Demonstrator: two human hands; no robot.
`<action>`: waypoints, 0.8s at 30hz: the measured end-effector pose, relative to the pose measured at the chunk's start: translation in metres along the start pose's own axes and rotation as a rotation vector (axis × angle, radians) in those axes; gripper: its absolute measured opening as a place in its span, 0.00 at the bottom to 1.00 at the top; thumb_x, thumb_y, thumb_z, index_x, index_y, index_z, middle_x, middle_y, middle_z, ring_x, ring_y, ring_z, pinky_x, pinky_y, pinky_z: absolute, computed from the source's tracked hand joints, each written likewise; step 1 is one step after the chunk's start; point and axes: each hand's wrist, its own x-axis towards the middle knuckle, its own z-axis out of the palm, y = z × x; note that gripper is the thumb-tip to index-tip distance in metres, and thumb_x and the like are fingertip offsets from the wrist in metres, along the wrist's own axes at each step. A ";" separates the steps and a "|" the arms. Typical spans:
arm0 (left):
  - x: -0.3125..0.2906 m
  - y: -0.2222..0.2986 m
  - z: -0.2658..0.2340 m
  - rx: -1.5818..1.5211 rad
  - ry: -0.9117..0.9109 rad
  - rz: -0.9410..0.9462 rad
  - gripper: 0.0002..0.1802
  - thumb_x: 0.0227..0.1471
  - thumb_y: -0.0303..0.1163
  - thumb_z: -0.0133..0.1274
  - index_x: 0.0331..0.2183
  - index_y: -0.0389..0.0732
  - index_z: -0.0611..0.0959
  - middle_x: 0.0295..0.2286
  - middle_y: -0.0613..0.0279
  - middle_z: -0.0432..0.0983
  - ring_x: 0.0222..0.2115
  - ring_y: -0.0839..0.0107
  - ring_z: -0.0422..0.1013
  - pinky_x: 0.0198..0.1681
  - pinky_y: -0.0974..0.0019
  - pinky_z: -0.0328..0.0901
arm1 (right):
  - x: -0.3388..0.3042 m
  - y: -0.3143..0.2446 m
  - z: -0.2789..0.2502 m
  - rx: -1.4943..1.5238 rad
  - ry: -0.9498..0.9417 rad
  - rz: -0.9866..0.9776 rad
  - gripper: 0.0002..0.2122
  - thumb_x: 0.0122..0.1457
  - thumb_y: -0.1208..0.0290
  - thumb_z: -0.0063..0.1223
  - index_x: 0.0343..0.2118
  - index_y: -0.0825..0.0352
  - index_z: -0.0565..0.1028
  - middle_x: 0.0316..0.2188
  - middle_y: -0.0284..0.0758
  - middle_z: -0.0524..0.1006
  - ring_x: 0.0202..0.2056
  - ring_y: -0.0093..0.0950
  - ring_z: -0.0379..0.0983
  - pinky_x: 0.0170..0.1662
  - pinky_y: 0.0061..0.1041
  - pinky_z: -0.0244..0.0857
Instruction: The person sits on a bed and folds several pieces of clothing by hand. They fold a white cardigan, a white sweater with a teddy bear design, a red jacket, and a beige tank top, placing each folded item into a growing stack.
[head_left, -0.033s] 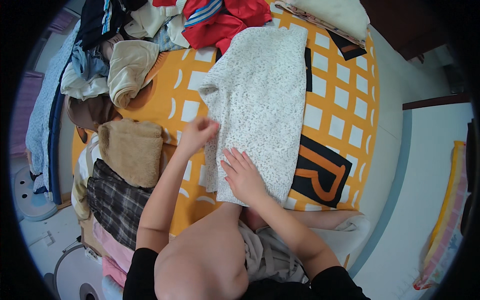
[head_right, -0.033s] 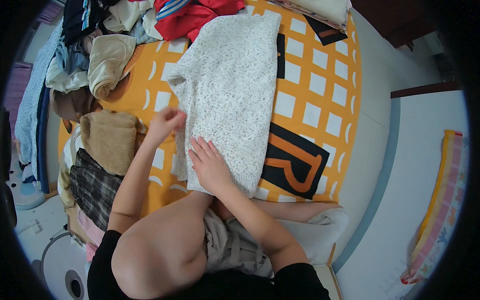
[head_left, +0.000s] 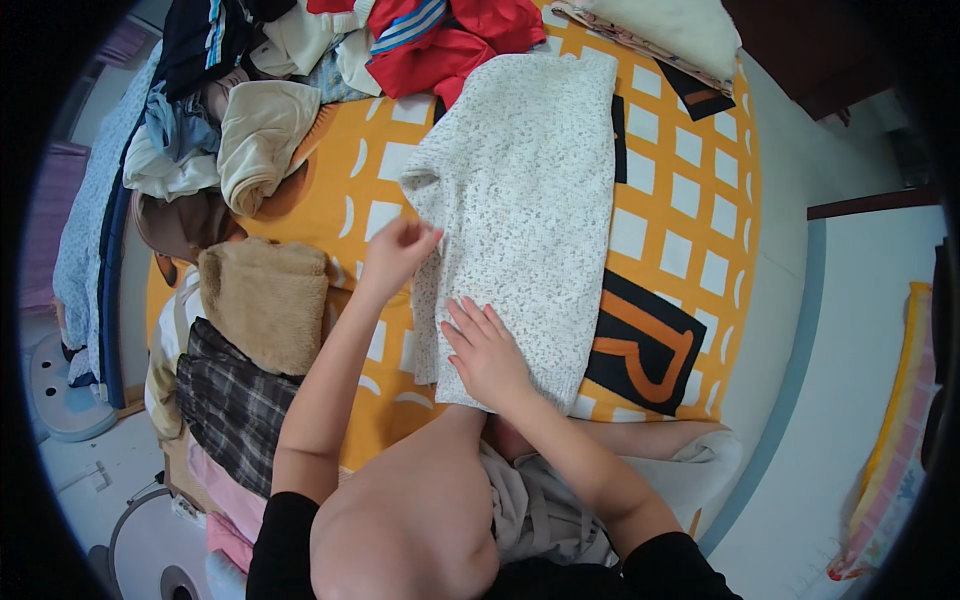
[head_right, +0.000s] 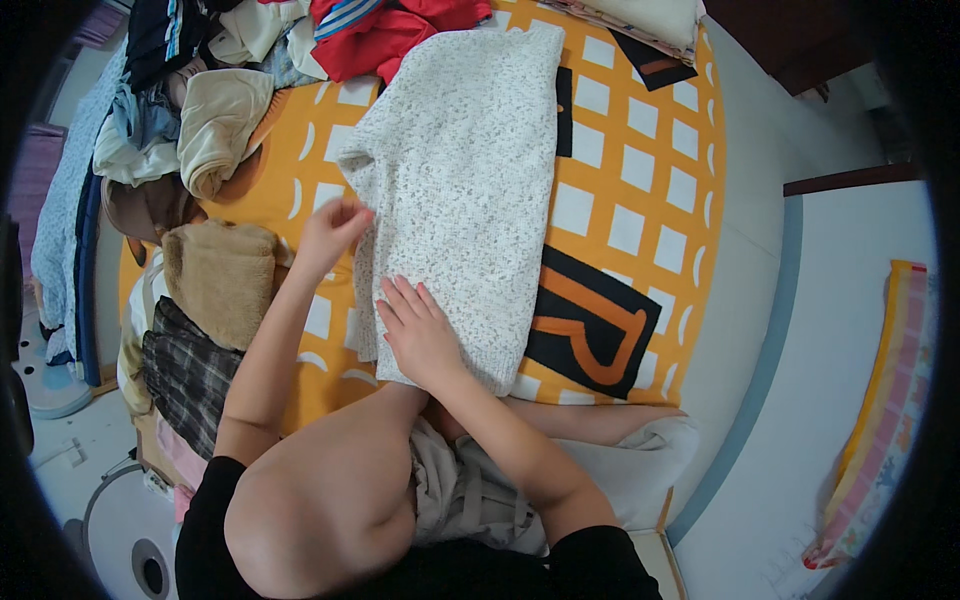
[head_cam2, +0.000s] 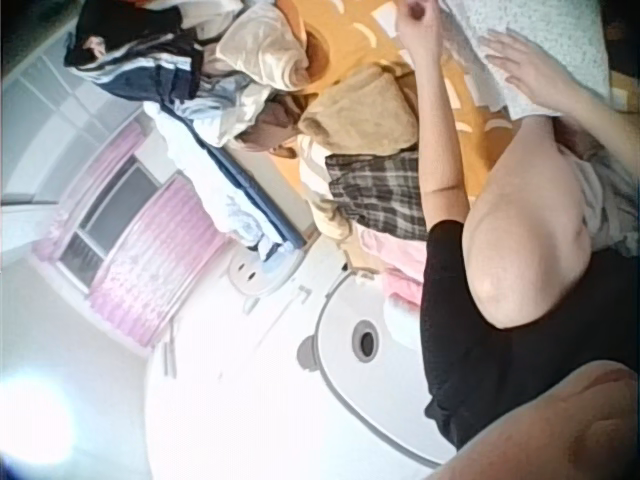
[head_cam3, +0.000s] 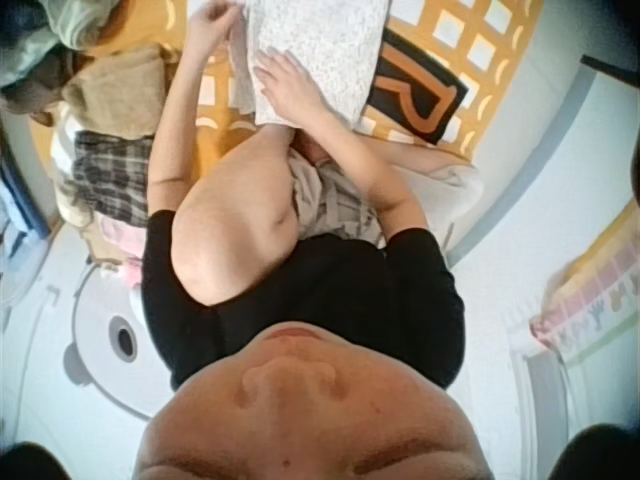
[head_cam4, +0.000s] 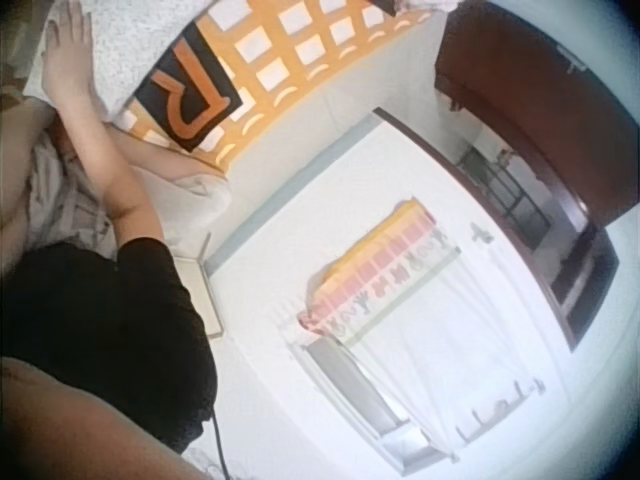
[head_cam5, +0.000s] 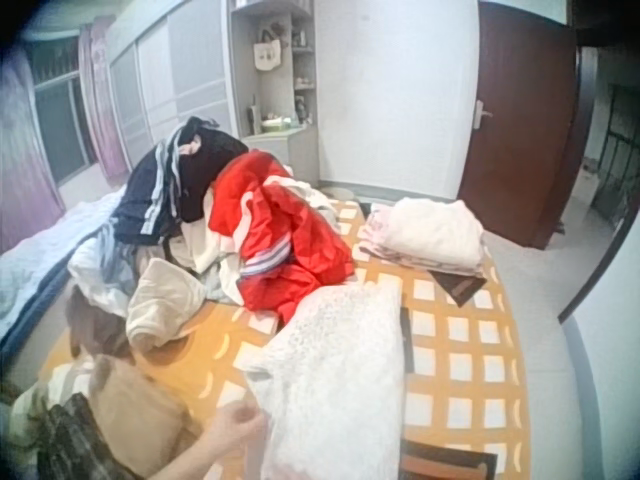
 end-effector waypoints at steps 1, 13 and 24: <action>0.012 0.008 0.004 0.037 0.098 0.093 0.19 0.49 0.41 0.59 0.32 0.34 0.78 0.20 0.69 0.71 0.19 0.83 0.65 0.22 0.75 0.61 | 0.001 -0.002 0.003 -0.010 0.006 0.014 0.20 0.53 0.69 0.52 0.49 0.69 0.70 0.59 0.40 0.60 0.62 0.35 0.51 0.64 0.37 0.43; 0.093 0.029 0.017 -0.626 0.130 -0.023 0.19 0.41 0.38 0.66 0.22 0.37 0.74 0.18 0.66 0.69 0.15 0.79 0.62 0.16 0.73 0.54 | 0.005 -0.005 0.012 -0.032 0.025 0.044 0.20 0.51 0.69 0.54 0.49 0.66 0.71 0.59 0.37 0.60 0.62 0.33 0.51 0.64 0.38 0.43; 0.062 0.018 0.011 0.823 0.643 0.543 0.24 0.39 0.46 0.64 0.25 0.31 0.81 0.43 0.45 0.69 0.38 0.57 0.68 0.38 0.58 0.64 | 0.003 -0.003 0.029 -0.127 -0.028 -0.017 0.19 0.52 0.73 0.44 0.48 0.65 0.72 0.60 0.36 0.59 0.63 0.30 0.49 0.66 0.35 0.35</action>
